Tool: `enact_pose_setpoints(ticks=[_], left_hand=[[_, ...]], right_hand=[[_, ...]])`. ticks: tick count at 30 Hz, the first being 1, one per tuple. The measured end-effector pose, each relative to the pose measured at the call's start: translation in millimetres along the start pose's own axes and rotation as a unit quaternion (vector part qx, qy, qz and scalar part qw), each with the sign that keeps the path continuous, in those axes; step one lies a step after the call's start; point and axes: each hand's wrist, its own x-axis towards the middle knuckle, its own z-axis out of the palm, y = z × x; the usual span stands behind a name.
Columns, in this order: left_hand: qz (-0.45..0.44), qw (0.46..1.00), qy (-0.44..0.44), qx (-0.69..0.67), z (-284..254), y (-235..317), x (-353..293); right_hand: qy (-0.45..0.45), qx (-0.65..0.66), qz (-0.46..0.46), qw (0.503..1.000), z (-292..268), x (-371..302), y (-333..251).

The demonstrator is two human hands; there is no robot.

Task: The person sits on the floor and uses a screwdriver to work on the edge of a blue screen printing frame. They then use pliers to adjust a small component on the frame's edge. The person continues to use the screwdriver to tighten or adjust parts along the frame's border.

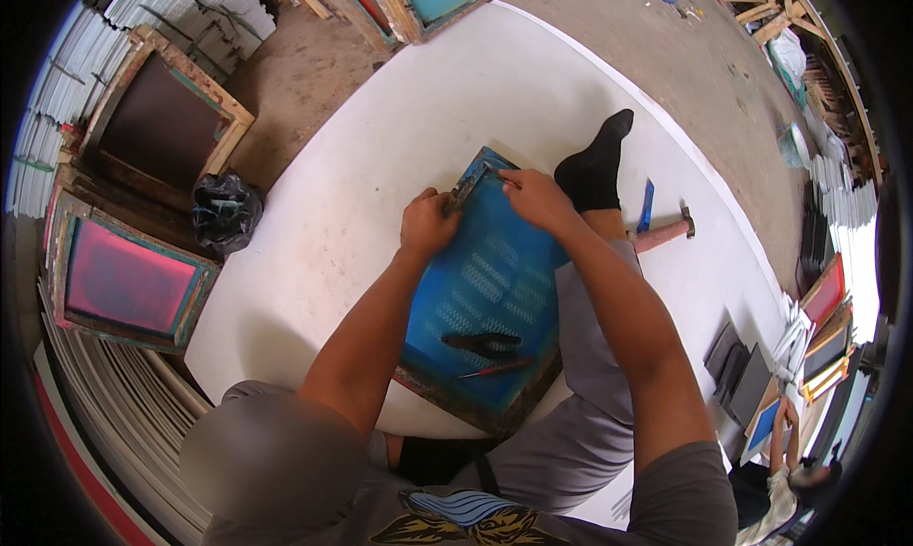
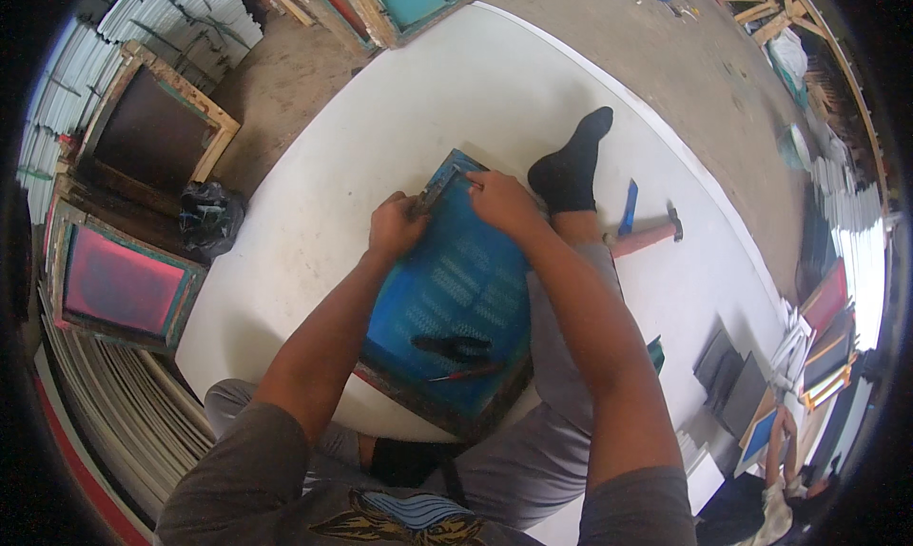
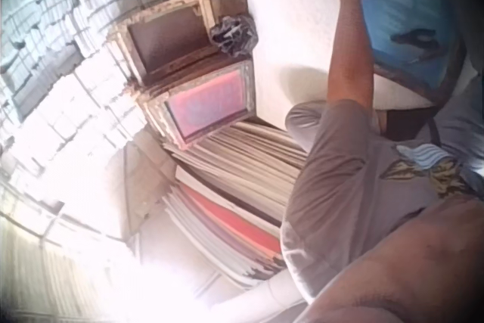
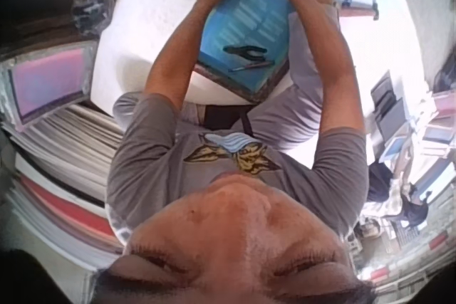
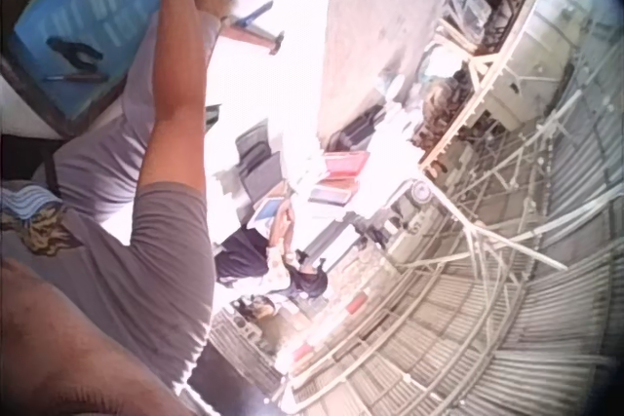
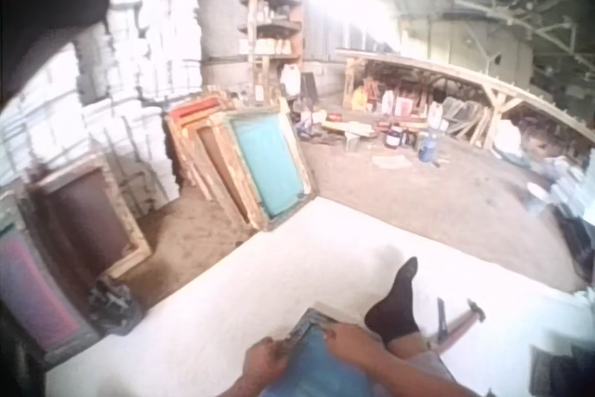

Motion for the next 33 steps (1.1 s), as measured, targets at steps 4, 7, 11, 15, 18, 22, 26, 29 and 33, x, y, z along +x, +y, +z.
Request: enact_pose_setpoints(ticks=[4,7,11,15,18,22,26,29,33], left_hand=[[0.013,1.0,-0.005,-0.02,-0.5,1.6,0.7],[0.009,1.0,-0.008,-0.009,-1.1,2.8,0.1],[0.016,1.0,0.001,-0.001,6.8,-0.5,1.2],[-0.031,0.998,-0.046,0.015,-18.5,7.7,-5.3],[-0.073,0.989,-0.054,-0.115,-37.3,-17.7,-29.6],[-0.06,0.987,-0.102,-0.106,-70.5,-50.6,-92.0],[-0.034,0.996,-0.062,-0.046,-86.2,-80.0,-171.2],[-0.035,0.999,-0.031,-0.015,-94.6,-95.8,-218.9],[-0.055,0.998,0.003,-0.041,-97.3,-106.7,-259.9]], right_hand=[[0.017,0.017,0.025,0.999,1.9,-9.3,4.4],[0.034,0.036,0.021,0.999,9.1,-9.4,14.7],[0.13,0.036,-0.006,0.991,49.7,-16.1,41.3],[0.107,0.018,0.084,0.991,73.5,-47.2,26.2],[0.113,0.03,0.12,0.986,93.8,-79.9,8.9],[0.16,-0.023,0.098,0.982,127.1,-113.8,16.4],[0.169,-0.098,0.068,0.978,147.1,-126.0,43.6],[0.209,-0.163,0.027,0.964,149.3,-139.9,41.5],[0.122,-0.165,-0.011,0.979,135.9,-164.6,18.6]])
